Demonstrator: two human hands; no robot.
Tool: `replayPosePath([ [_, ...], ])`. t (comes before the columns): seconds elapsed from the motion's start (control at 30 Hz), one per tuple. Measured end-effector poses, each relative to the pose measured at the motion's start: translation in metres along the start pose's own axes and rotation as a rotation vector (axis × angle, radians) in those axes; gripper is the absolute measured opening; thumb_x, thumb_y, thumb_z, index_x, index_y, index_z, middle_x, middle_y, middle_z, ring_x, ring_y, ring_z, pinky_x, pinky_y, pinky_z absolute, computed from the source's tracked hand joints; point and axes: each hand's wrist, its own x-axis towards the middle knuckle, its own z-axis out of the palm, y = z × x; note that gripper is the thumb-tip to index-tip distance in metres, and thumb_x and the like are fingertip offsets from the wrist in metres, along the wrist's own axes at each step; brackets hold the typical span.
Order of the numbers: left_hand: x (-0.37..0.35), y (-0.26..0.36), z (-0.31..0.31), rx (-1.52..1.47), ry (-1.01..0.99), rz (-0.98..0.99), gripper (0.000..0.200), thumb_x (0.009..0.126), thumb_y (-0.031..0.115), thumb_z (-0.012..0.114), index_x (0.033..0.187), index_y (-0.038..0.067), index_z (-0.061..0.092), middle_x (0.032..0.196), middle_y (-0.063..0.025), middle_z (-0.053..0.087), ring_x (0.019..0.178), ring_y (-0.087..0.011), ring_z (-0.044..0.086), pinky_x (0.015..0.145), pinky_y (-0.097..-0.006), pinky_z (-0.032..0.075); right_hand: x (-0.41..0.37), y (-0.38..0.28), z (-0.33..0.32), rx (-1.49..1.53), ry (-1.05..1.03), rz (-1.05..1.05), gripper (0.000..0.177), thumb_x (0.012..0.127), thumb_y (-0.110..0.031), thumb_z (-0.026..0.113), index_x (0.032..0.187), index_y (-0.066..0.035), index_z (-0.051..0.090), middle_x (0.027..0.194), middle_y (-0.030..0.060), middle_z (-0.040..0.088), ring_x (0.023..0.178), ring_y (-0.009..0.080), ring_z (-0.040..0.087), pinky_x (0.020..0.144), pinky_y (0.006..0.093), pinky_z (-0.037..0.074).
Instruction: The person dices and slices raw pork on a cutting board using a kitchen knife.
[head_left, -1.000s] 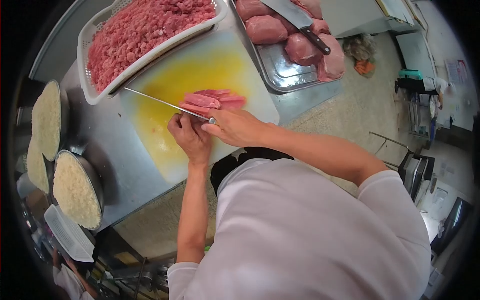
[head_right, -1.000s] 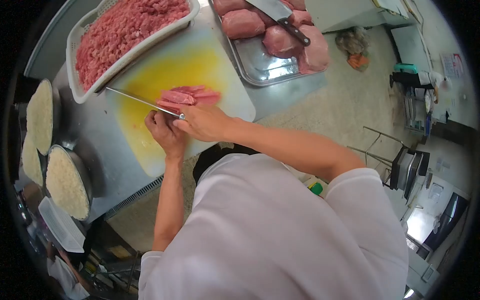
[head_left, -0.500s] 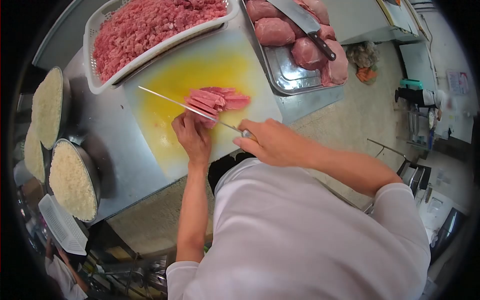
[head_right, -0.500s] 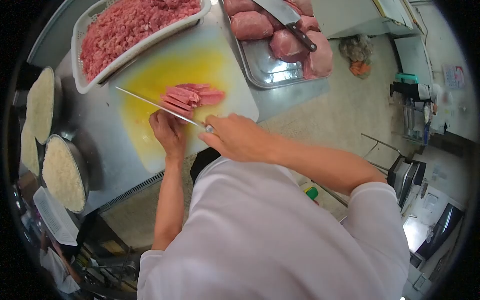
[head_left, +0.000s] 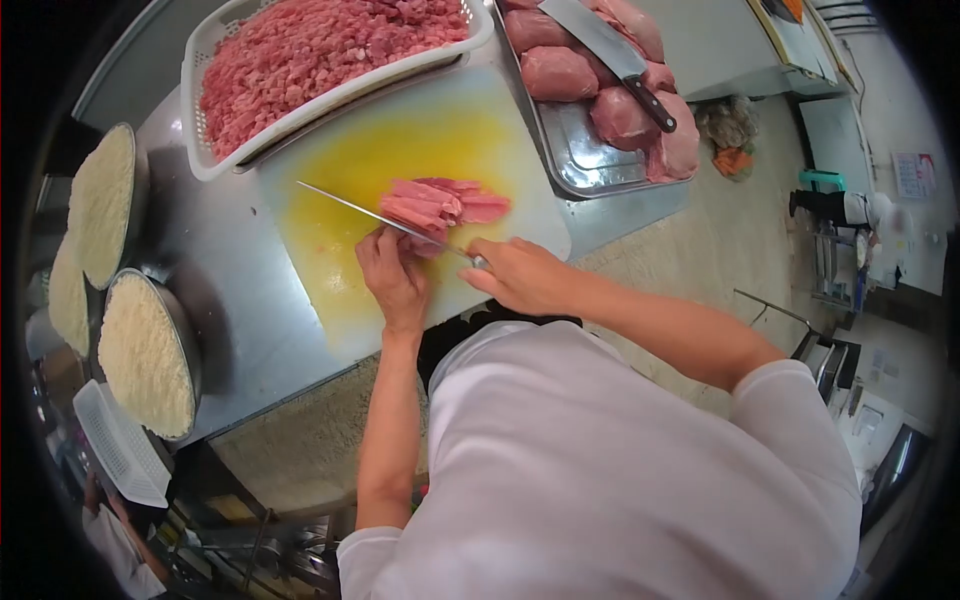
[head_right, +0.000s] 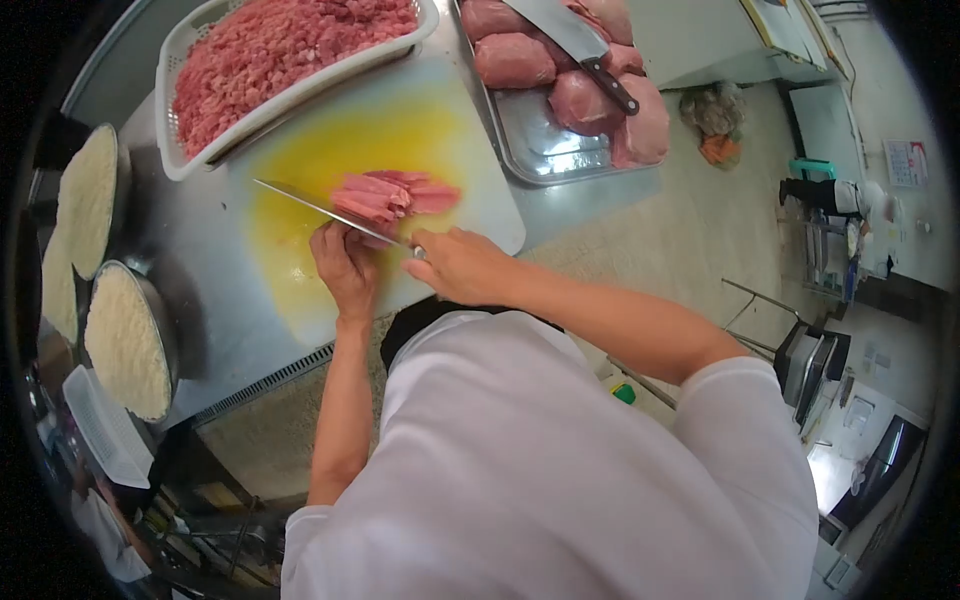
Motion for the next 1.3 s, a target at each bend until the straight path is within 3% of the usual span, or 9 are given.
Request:
replayPosePath([
  [0.07, 0.000, 0.006, -0.003, 0.009, -0.026, 0.005, 0.024, 0.091, -0.004, 0.057, 0.114, 0.000, 0.059, 0.105, -0.0197, 0.060, 0.099, -0.0410, 0.056, 0.087, -0.0490, 0.045, 0.024, 0.019, 0.025, -0.003, 0.189, -0.165, 0.039, 0.101, -0.034, 0.060, 0.110, 0.003, 0.061, 0.090, 0.0267, 0.070, 0.084, 0.0473, 0.067, 0.076, 0.0551, 0.052],
  [0.2, -0.002, 0.006, 0.002, -0.100, 0.029, -0.074, 0.025, 0.091, -0.003, 0.056, 0.116, -0.001, 0.058, 0.104, -0.0213, 0.058, 0.099, -0.0421, 0.054, 0.087, -0.0496, 0.045, 0.016, -0.001, -0.001, -0.007, 0.202, -0.207, 0.037, 0.101, -0.034, 0.059, 0.112, 0.002, 0.061, 0.087, 0.0258, 0.070, 0.082, 0.0474, 0.067, 0.074, 0.0558, 0.052],
  [0.33, -0.004, 0.008, -0.001, 0.022, -0.040, -0.054, 0.023, 0.085, -0.008, 0.058, 0.107, -0.002, 0.057, 0.101, -0.0207, 0.058, 0.098, -0.0421, 0.052, 0.087, -0.0508, 0.042, -0.051, -0.019, -0.023, -0.011, 0.044, -0.037, 0.037, 0.102, -0.032, 0.059, 0.116, 0.002, 0.060, 0.080, 0.0228, 0.071, 0.079, 0.0471, 0.068, 0.073, 0.0543, 0.051],
  [0.5, -0.007, 0.001, 0.000, 0.026, -0.079, -0.063, 0.016, 0.084, -0.009, 0.055, 0.098, -0.001, 0.054, 0.094, -0.0216, 0.054, 0.095, -0.0431, 0.051, 0.086, -0.0507, 0.041, -0.035, -0.018, -0.020, 0.037, -0.009, 0.049, 0.035, 0.101, -0.032, 0.060, 0.114, 0.001, 0.060, 0.084, 0.0248, 0.070, 0.081, 0.0486, 0.067, 0.075, 0.0567, 0.052],
  [0.6, -0.002, 0.001, 0.001, -0.006, -0.074, -0.053, 0.014, 0.084, -0.010, 0.054, 0.095, 0.000, 0.054, 0.090, -0.0212, 0.052, 0.092, -0.0431, 0.051, 0.083, -0.0516, 0.040, 0.005, 0.004, 0.002, -0.051, 0.005, -0.019, 0.035, 0.101, -0.032, 0.061, 0.113, 0.001, 0.060, 0.085, 0.0248, 0.070, 0.083, 0.0487, 0.067, 0.075, 0.0554, 0.052],
  [0.7, 0.000, 0.002, 0.003, -0.019, -0.053, -0.077, 0.013, 0.085, -0.009, 0.054, 0.095, 0.000, 0.055, 0.089, -0.0204, 0.053, 0.090, -0.0438, 0.051, 0.082, -0.0522, 0.041, 0.047, 0.023, 0.024, -0.043, 0.233, -0.324, 0.036, 0.100, -0.032, 0.061, 0.111, 0.003, 0.060, 0.086, 0.0255, 0.069, 0.084, 0.0487, 0.066, 0.075, 0.0550, 0.052],
  [0.9, -0.009, 0.009, -0.005, -0.050, -0.012, -0.085, 0.012, 0.087, -0.008, 0.055, 0.097, -0.001, 0.057, 0.091, -0.0205, 0.056, 0.091, -0.0443, 0.052, 0.088, -0.0520, 0.043, -0.011, -0.013, -0.011, 0.048, 0.180, -0.234, 0.039, 0.099, -0.034, 0.062, 0.105, 0.004, 0.061, 0.085, 0.0263, 0.069, 0.080, 0.0489, 0.067, 0.074, 0.0558, 0.052],
  [1.07, -0.008, 0.004, -0.003, 0.008, -0.051, -0.030, 0.015, 0.084, -0.008, 0.054, 0.096, -0.001, 0.056, 0.090, -0.0213, 0.054, 0.092, -0.0470, 0.053, 0.099, -0.0559, 0.041, -0.039, -0.011, -0.019, 0.040, -0.009, 0.032, 0.037, 0.102, -0.034, 0.059, 0.108, 0.003, 0.061, 0.084, 0.0268, 0.070, 0.081, 0.0498, 0.067, 0.075, 0.0576, 0.052],
  [1.3, -0.009, 0.001, -0.004, -0.023, -0.049, -0.052, 0.014, 0.083, -0.008, 0.054, 0.095, -0.001, 0.055, 0.089, -0.0215, 0.053, 0.090, -0.0483, 0.053, 0.101, -0.0581, 0.040, 0.021, 0.003, 0.017, -0.028, 0.117, -0.156, 0.035, 0.102, -0.030, 0.059, 0.118, 0.001, 0.058, 0.078, 0.0250, 0.067, 0.080, 0.0489, 0.066, 0.075, 0.0568, 0.050],
])
